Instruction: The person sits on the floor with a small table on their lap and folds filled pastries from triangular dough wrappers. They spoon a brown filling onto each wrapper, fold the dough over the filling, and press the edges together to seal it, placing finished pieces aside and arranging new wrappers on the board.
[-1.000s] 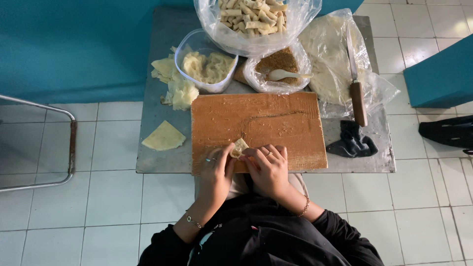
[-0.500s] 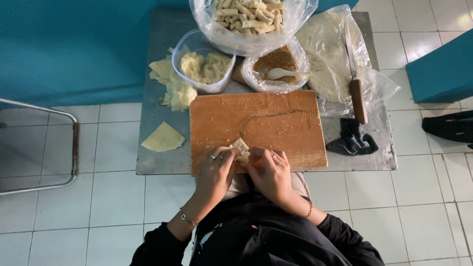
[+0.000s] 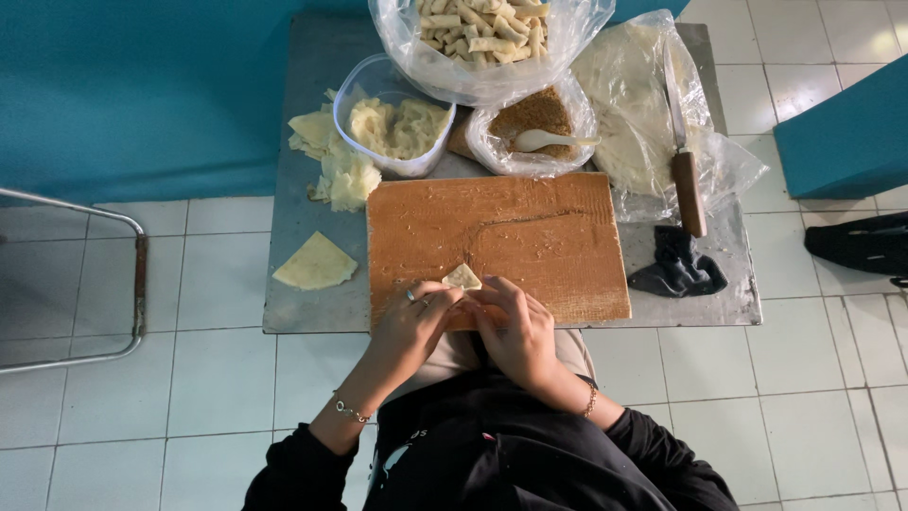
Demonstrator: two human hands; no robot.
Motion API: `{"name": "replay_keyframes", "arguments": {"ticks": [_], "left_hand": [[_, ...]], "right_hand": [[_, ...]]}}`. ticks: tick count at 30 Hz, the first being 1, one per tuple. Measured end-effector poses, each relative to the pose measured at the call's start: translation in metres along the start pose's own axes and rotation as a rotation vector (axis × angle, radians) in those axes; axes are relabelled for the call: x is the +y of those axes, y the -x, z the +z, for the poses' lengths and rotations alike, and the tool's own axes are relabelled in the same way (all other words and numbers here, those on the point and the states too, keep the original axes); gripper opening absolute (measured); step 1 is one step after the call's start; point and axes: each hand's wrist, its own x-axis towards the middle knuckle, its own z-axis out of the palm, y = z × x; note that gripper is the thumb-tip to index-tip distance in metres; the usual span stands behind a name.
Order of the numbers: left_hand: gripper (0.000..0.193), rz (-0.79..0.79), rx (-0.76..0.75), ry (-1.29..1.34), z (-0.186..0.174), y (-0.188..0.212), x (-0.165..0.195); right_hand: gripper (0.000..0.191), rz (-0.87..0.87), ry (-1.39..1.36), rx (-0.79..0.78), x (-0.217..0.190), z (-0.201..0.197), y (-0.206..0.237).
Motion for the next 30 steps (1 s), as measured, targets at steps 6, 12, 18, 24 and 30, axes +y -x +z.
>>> {"name": "replay_keyframes", "arguments": {"ticks": [6,12,18,24,30], "left_hand": [[0.04,0.073,-0.062,-0.11,0.002,0.006,-0.01],[0.04,-0.026,-0.112,-0.045,-0.007,-0.004,-0.012],[0.014,-0.138,-0.126,0.182,-0.015,-0.02,-0.014],[0.014,-0.225,-0.131,0.244,-0.01,-0.025,-0.019],[0.011,-0.255,-0.145,0.191,0.002,-0.033,-0.027]], "right_hand": [[0.05,-0.062,-0.007,-0.142,-0.006,-0.01,-0.012],[0.049,-0.129,0.028,-0.25,-0.005,-0.015,-0.03],[0.039,-0.28,0.059,-0.274,-0.006,-0.017,-0.048],[0.029,-0.07,-0.123,-0.348,-0.003,-0.017,-0.057],[0.031,0.12,-0.236,-0.423,0.007,-0.017,-0.058]]}}
